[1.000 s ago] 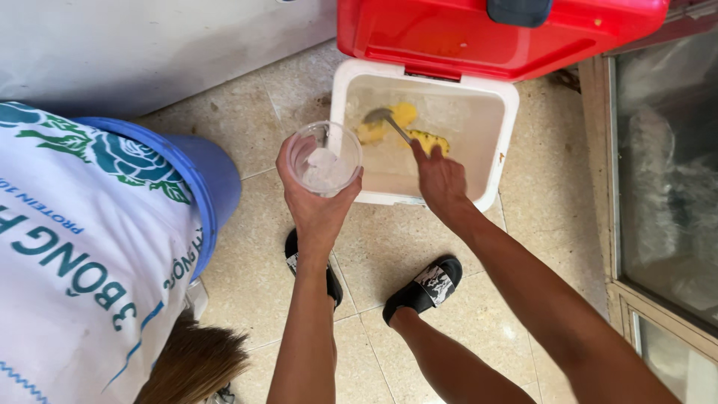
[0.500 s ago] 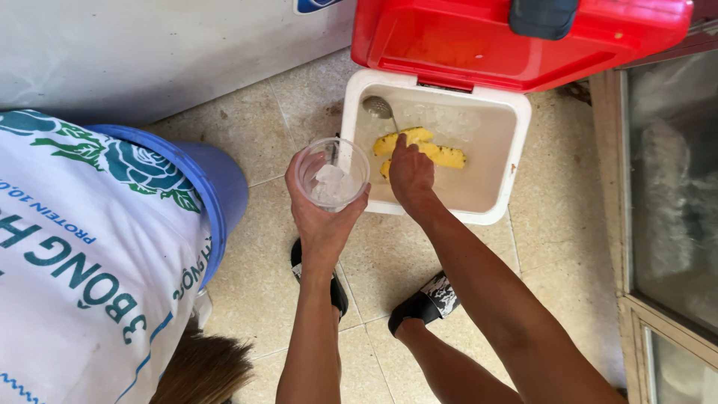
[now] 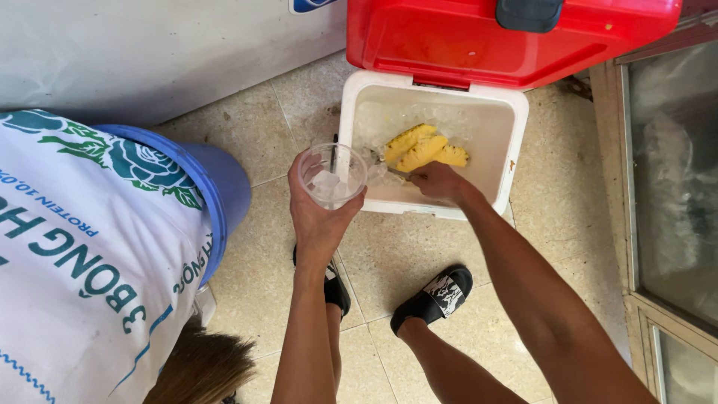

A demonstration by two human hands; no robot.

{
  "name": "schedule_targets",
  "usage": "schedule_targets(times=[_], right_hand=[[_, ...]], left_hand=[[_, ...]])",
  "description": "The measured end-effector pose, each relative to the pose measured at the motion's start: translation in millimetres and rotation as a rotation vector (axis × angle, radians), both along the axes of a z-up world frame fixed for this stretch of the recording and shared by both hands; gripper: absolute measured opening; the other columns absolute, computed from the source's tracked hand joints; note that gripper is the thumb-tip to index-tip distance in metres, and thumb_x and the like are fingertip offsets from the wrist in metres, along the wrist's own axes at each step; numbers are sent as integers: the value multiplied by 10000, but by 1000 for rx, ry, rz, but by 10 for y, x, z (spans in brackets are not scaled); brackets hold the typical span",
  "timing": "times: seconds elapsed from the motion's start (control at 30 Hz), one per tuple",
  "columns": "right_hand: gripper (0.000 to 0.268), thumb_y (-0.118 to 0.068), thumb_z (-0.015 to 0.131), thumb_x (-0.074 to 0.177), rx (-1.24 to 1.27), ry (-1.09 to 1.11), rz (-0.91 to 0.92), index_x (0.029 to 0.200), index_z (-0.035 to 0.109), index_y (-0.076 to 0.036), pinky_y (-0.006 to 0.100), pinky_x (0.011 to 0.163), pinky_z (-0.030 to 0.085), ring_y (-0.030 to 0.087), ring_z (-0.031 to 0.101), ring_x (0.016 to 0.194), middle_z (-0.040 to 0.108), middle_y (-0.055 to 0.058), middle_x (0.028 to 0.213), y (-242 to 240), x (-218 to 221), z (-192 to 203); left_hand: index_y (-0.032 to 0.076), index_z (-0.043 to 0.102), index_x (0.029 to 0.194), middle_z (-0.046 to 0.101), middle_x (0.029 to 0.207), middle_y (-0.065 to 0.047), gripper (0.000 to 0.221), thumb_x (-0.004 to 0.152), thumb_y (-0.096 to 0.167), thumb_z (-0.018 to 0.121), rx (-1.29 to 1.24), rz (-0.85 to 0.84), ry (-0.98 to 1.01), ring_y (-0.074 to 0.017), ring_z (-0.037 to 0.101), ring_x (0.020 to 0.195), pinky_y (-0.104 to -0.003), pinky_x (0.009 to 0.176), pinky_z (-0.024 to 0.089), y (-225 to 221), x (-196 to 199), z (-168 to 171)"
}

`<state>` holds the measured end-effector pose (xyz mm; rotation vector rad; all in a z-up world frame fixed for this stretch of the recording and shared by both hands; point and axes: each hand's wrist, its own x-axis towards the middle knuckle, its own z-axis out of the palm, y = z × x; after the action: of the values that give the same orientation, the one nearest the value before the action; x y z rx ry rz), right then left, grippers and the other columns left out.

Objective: The person juices citrus fruits using a manual press, pours the juice into a cup, adds ice using a ladle, and places the cup into a plastic bag.

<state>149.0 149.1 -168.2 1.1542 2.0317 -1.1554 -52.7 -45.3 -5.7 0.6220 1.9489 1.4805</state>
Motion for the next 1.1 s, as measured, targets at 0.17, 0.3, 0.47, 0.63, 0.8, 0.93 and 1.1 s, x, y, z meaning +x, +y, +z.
schedule_targets(times=[0.17, 0.3, 0.47, 0.63, 0.8, 0.93, 1.1], right_hand=[[357, -278, 588, 1013, -283, 28, -393, 1236, 771, -68, 349, 490, 270, 137, 314, 553, 434, 13, 643, -24, 312, 953], [344, -247, 563, 1007, -96, -45, -429, 1239, 744, -69, 326, 444, 326, 121, 378, 499, 504, 13, 615, -41, 362, 1874], [373, -282, 559, 1008, 157, 113, -355, 1272, 710, -67, 257, 387, 364, 92, 467, 451, 564, 46, 573, -391, 464, 2730], [351, -62, 591, 1004, 567, 538, -148, 1343, 636, 17, 211, 370, 418, 64, 529, 475, 650, 53, 715, -1205, 463, 2843], [357, 5, 631, 1011, 774, 482, -227, 1368, 649, 17, 335, 382, 399, 183, 507, 443, 600, 103, 616, -1019, 457, 2320], [376, -98, 616, 1015, 780, 229, -108, 1391, 635, -79, 446, 507, 535, 315, 626, 542, 649, 191, 778, -516, -52, 1180], [606, -43, 574, 894, 737, -45, 59, 1489, 467, -74, 480, 602, 576, 394, 703, 705, 629, 250, 1066, -343, -556, 5]], left_hand=[[63, 411, 1475, 582, 1409, -154, 968, 666, 157, 933, -111, -71, 19, -301, 578, 1316, -397, 1107, 480, 25, 57, -25], [72, 460, 1439, 610, 1361, -168, 947, 639, 208, 947, -294, -176, 141, -334, 572, 1269, -419, 1062, 474, 81, 190, -55], [57, 443, 1428, 596, 1350, -166, 982, 602, 220, 948, -329, -241, 174, -363, 545, 1238, -452, 1053, 449, 297, 461, 60], [55, 429, 1434, 566, 1365, -178, 945, 648, 176, 940, -84, -118, 41, -327, 553, 1297, -438, 1119, 449, 398, 598, 210], [62, 395, 1454, 524, 1419, -167, 943, 686, 96, 941, 83, -54, 88, -303, 529, 1368, -434, 1164, 456, 276, 472, 135], [52, 351, 1492, 519, 1446, -161, 976, 700, 42, 922, 173, 37, 117, -293, 529, 1381, -435, 1208, 433, 152, 397, 121], [56, 317, 1509, 500, 1469, -159, 1011, 689, 17, 907, 166, 103, 75, -281, 515, 1395, -435, 1222, 427, 19, 219, 94]])
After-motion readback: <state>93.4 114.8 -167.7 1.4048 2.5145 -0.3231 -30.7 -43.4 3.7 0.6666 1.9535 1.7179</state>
